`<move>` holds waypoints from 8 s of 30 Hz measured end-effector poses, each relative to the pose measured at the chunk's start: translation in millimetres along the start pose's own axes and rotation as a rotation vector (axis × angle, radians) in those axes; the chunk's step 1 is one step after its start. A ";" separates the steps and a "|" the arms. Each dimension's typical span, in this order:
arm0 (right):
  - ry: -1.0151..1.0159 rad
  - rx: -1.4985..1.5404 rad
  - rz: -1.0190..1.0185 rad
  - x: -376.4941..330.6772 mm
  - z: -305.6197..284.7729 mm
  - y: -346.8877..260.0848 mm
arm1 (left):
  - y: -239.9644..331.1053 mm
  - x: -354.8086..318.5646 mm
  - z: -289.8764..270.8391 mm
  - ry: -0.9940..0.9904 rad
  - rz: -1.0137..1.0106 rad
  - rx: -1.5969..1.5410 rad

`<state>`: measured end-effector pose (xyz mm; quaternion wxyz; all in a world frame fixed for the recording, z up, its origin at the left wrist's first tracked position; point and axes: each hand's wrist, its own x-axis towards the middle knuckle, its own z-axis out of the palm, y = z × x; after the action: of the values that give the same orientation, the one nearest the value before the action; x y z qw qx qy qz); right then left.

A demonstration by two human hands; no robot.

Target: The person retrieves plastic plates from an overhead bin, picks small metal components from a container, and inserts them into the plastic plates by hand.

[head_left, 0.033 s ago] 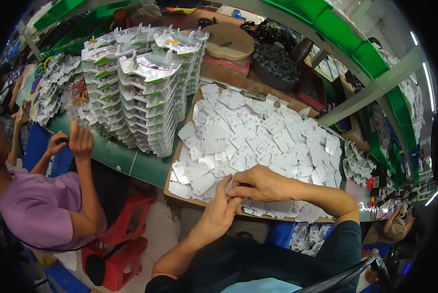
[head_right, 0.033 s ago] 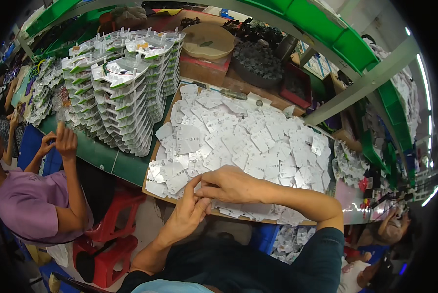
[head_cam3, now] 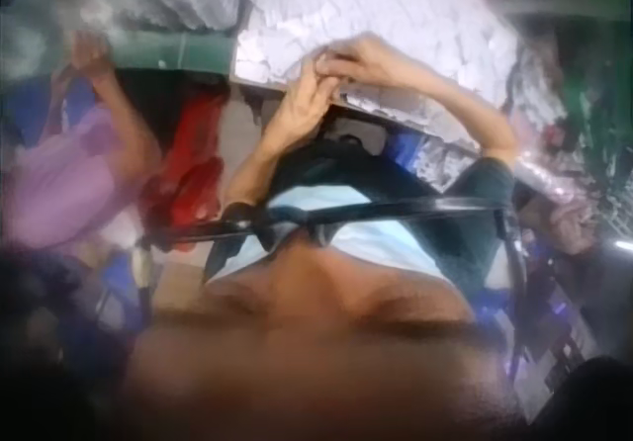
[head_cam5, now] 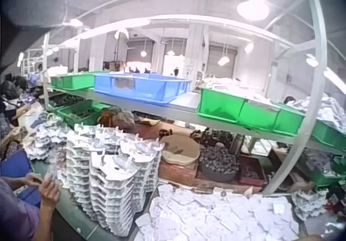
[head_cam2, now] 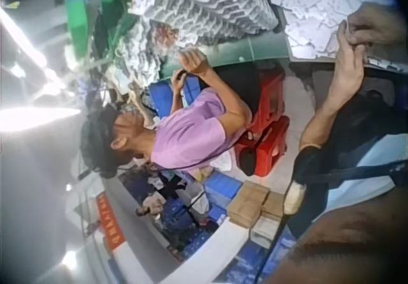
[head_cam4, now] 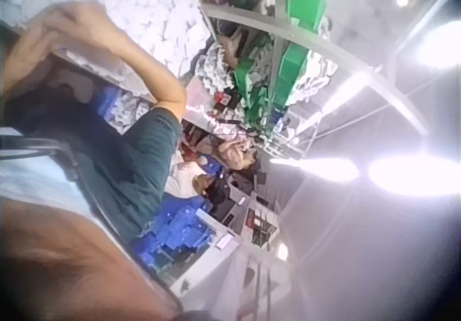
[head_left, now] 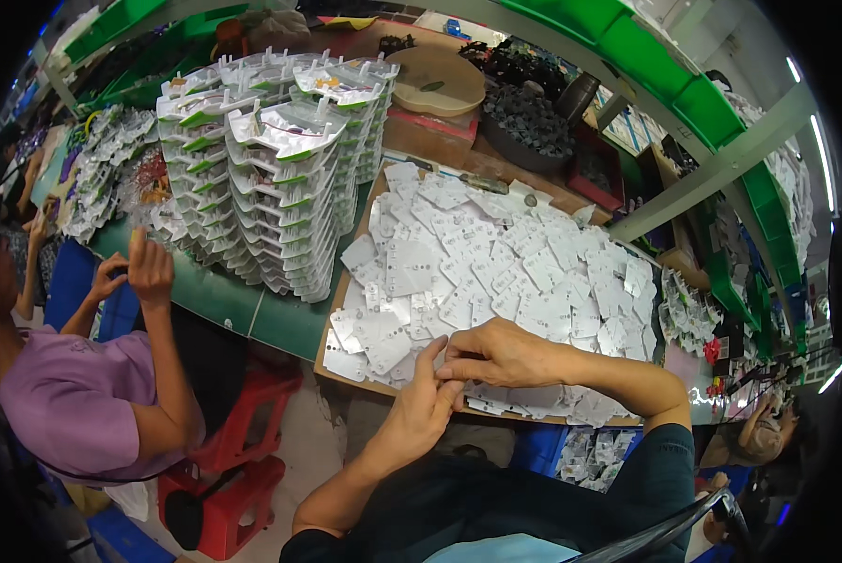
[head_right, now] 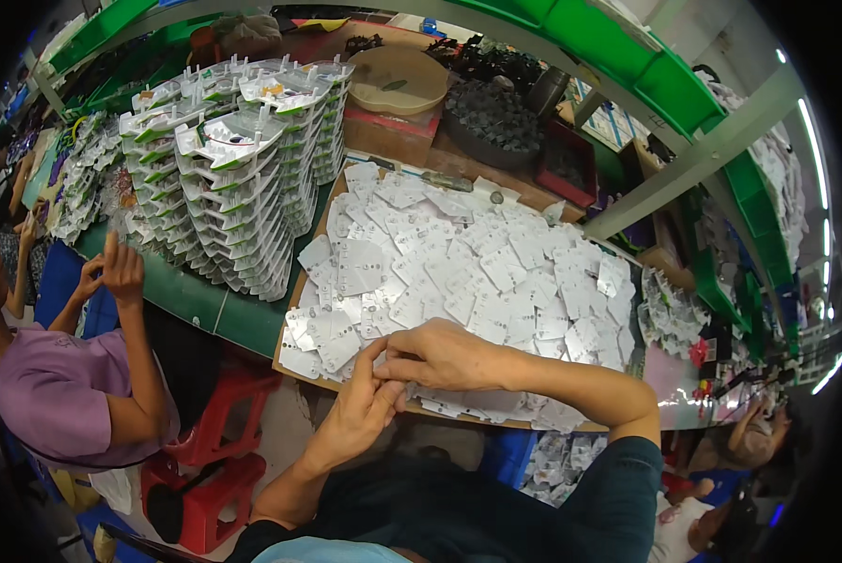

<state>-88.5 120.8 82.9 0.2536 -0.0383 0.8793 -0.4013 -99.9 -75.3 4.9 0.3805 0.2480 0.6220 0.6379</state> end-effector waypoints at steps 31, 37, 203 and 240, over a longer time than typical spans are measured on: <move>0.996 -0.317 0.302 22.8 -149.4 205.3 | -12.1 12.8 6.1 -0.277 -0.346 -0.813; 0.952 -0.669 0.176 50.6 -148.7 251.8 | -22.3 10.8 1.0 -0.338 -0.394 -0.876; 1.068 -0.312 0.657 43.9 -173.5 229.5 | -71.8 -46.1 3.8 -0.490 -0.571 -0.706; 0.327 -0.769 -0.527 91.7 59.8 -13.4 | -83.2 -107.8 -34.4 -0.030 -0.230 -1.019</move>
<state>-141.5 45.8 21.8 -0.0305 -0.2865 0.9525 -0.0991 -49.0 -187.0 -63.5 0.5295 -0.0293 0.2502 0.8101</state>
